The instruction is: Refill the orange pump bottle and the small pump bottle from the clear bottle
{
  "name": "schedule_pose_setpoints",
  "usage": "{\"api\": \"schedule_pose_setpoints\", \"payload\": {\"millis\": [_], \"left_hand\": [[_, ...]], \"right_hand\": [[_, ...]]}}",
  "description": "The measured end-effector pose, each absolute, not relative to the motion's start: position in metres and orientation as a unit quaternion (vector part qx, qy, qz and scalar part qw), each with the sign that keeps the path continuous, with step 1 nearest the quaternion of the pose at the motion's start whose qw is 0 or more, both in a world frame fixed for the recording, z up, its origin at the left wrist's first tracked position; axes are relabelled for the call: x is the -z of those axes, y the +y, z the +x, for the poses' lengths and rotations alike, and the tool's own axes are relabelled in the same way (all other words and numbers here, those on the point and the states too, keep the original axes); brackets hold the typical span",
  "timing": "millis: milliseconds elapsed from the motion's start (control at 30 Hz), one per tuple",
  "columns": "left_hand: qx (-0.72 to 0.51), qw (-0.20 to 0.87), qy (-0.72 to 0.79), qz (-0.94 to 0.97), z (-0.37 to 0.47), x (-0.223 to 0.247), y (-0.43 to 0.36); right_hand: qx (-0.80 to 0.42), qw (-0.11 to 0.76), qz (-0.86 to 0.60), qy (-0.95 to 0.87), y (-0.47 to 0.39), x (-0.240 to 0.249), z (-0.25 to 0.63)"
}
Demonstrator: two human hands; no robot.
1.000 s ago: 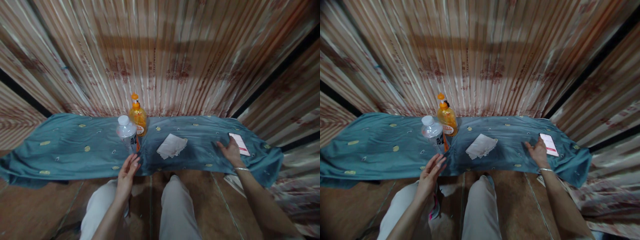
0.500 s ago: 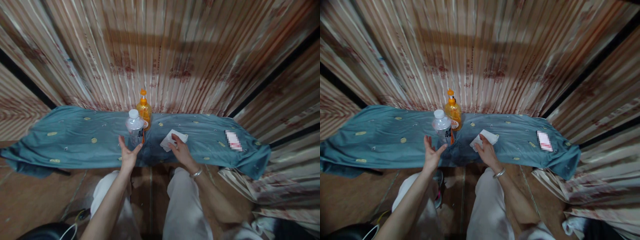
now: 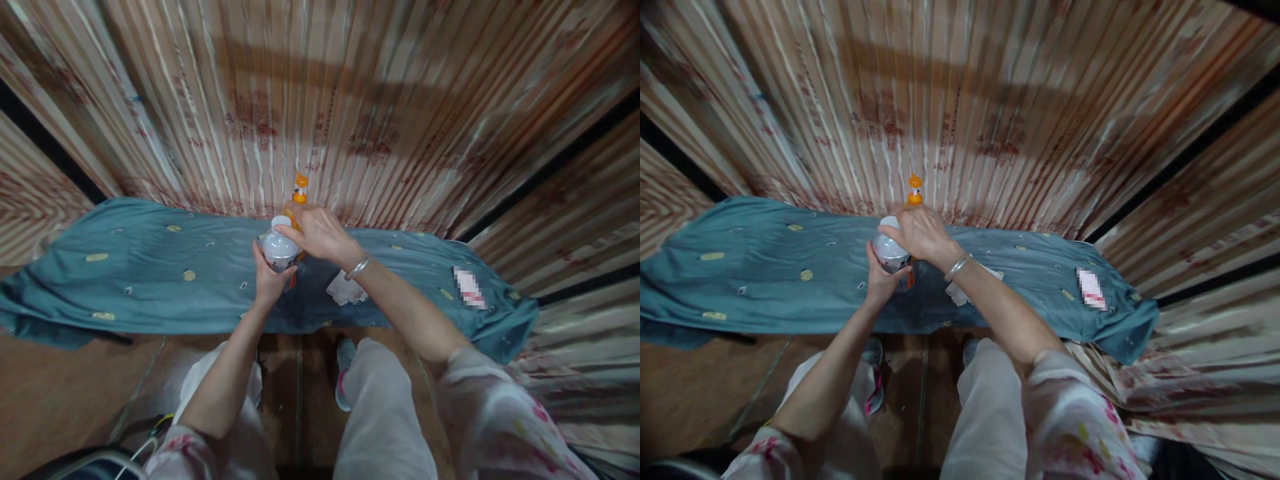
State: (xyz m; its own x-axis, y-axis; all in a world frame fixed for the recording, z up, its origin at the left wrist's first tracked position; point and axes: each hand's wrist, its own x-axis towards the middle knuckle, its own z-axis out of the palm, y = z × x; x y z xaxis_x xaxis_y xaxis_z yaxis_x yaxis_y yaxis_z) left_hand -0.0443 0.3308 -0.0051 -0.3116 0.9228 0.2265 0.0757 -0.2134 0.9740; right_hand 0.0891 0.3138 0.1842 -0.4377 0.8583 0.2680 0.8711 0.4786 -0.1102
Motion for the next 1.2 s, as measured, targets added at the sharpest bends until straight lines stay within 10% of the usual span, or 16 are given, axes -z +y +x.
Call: {"api": "schedule_pose_setpoints", "payload": {"millis": [1200], "left_hand": [[-0.588,0.37,0.523,0.494,-0.091,0.007,0.338]], "right_hand": [[0.081,0.028,-0.411,-0.908,0.359,-0.188,0.045]]}}
